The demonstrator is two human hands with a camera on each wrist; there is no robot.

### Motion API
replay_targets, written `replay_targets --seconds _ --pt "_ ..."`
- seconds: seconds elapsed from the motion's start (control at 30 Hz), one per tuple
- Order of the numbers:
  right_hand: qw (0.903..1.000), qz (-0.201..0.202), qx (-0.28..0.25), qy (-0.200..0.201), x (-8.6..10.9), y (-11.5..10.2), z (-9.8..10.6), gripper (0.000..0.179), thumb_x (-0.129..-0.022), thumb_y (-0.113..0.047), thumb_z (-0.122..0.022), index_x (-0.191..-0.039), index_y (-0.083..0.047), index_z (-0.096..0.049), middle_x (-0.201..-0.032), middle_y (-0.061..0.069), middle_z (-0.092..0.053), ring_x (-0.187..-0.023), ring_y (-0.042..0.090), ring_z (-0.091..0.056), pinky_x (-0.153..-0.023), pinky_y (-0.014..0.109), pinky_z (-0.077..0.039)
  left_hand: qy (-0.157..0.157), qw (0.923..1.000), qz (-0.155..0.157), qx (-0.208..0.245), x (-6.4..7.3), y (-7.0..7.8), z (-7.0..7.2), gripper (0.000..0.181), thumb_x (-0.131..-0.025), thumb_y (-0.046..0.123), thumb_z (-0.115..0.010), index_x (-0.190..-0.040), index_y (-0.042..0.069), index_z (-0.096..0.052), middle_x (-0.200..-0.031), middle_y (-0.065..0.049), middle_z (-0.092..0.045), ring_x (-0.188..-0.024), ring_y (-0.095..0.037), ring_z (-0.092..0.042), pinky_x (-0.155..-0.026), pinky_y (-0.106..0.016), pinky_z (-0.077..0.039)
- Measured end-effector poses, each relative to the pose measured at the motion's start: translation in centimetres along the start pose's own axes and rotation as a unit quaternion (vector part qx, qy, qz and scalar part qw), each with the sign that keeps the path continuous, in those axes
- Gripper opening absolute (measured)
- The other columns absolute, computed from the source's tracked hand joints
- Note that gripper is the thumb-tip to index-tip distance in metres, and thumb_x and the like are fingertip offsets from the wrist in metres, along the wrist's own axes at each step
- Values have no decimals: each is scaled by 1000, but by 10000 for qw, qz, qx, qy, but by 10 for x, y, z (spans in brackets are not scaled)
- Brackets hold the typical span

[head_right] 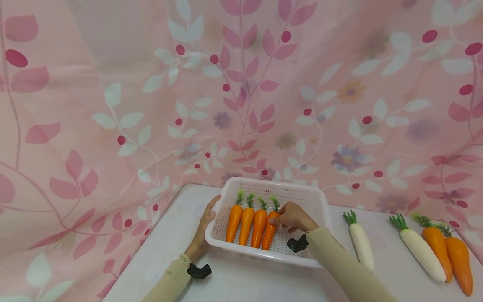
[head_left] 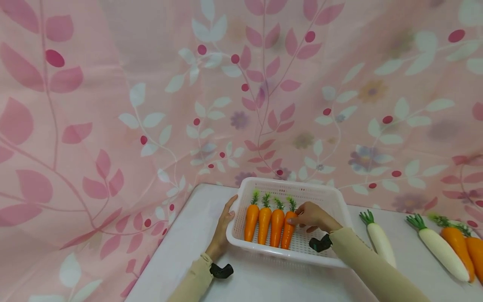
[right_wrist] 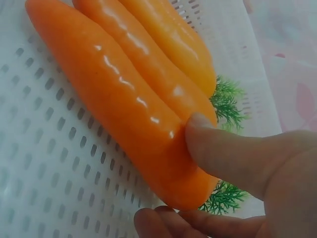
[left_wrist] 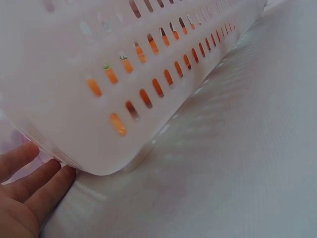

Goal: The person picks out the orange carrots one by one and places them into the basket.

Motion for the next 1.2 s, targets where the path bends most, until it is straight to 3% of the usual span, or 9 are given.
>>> replay_targets --seconds 0.23,0.47,0.67,0.93,1.07,1.2 --pt "9999 -21 112 -18 -2 2 0 69 -91 -43 -82 -129 13 -66 -108 15 -73 -90 25 -71 -77 47 -65 -2 10000 61 51 0 -1 0 55 -112 35 -34 -167 35 -28 -175 5 -26 -153 -30 -37 -119 -47 -38" --pt "9987 -96 470 165 -2 3 4 66 -94 -45 -78 -126 12 -67 -105 15 -73 -89 26 -69 -74 45 -64 -56 10000 67 36 1 -1 -1 56 -113 36 -31 -169 33 -25 -176 0 -24 -149 -34 -41 -114 -37 -44" --pt "9973 -134 660 303 -2 1 5 58 -94 -46 -76 -117 8 -71 -97 14 -71 -86 26 -67 -70 42 -63 -28 10000 58 1 0 -2 1 56 -113 37 -31 -168 33 -26 -176 2 -23 -152 -31 -38 -117 -42 -40" --pt "9972 -31 588 461 0 1 7 73 -96 -46 -75 -134 15 -61 -132 30 -66 -106 35 -69 -72 43 -64 -12 10000 -3 -42 -3 -3 -1 55 -113 34 -31 -168 33 -27 -176 2 -25 -151 -29 -38 -117 -39 -40" --pt "9982 165 387 419 5 -1 8 73 -97 -44 -73 -139 14 -58 -137 31 -64 -107 34 -68 -80 46 -63 2 10000 0 -22 -1 -3 -1 56 -113 33 -31 -168 32 -27 -176 2 -25 -151 -30 -38 -116 -38 -40" --pt "9962 400 531 563 15 -5 14 74 -97 -46 -72 -139 13 -59 -138 31 -64 -114 39 -67 -92 52 -61 -16 10000 -21 -2 1 -2 0 56 -113 34 -32 -169 31 -25 -176 1 -23 -151 -32 -37 -116 -39 -41"
Point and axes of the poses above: each hand's wrist, its own x-axis away from the middle knuckle, its own z-axis out of the back of the hand, y = z × x, the point moved 1 cm from there along -x, towards the middle knuckle
